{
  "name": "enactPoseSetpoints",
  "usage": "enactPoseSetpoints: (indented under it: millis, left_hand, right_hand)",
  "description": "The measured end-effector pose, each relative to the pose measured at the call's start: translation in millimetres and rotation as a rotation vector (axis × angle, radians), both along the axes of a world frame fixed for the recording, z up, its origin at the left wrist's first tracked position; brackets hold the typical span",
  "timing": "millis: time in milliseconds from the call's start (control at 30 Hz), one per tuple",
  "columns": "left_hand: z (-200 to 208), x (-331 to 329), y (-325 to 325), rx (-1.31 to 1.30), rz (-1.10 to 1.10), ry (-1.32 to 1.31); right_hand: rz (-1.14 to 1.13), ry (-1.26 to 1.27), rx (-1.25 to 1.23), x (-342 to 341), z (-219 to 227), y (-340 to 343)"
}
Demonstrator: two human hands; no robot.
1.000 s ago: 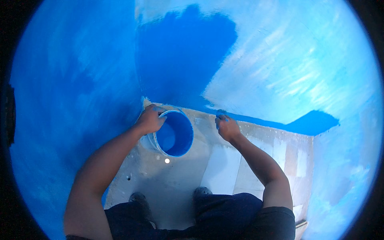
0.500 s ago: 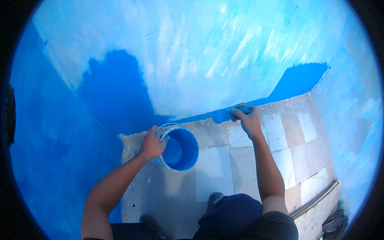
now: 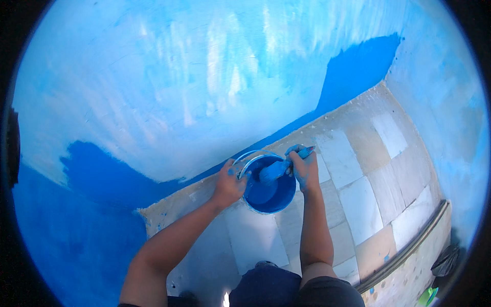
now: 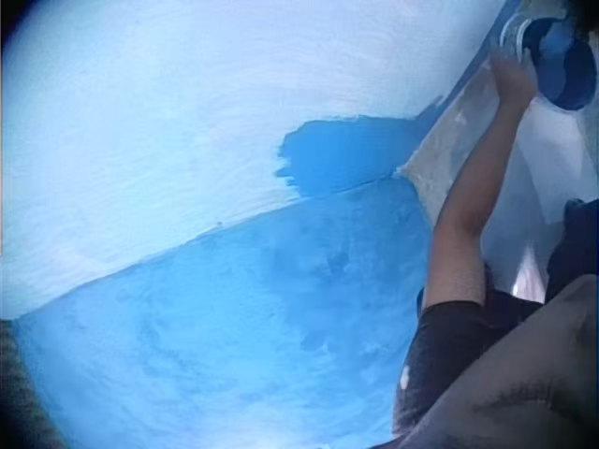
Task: The person paints the lower corner of a blue wall using a brush and a bucket of paint.
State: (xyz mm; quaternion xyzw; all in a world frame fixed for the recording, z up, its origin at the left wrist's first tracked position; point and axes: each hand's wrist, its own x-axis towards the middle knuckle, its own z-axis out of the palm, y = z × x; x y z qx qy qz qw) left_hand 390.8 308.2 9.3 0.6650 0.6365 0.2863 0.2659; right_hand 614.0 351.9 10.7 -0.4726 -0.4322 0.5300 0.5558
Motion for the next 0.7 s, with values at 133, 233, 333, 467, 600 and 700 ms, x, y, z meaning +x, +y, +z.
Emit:
enactPoseSetpoints:
  millis: [133, 233, 333, 467, 600, 700]
  left_hand:
    - [-30, 28, 14, 0.146, -0.023, -0.009]
    - [-44, 29, 22, 0.31, -0.051, 0.107]
    - [-41, 23, 24, 0.186, -0.048, 0.07]
    - [-24, 30, 15, 0.071, -0.072, 0.074]
    - [-25, 21, 6, 0.032, -0.135, 0.121]
    - [-17, 10, 3, -0.037, -0.237, 0.144]
  right_hand:
    - [-0.025, -0.088, -0.022, 15, -12, 3]
    - [-0.035, -0.159, -0.041, 21, -13, 3]
    - [0.0, -0.227, -0.056, 24, -15, 3]
    - [0.121, -0.385, -0.009, 32, -17, -3]
    - [0.223, -0.653, 0.039, 27, 4, -11]
    - [0.199, -0.829, 0.063, 26, 1, -18]
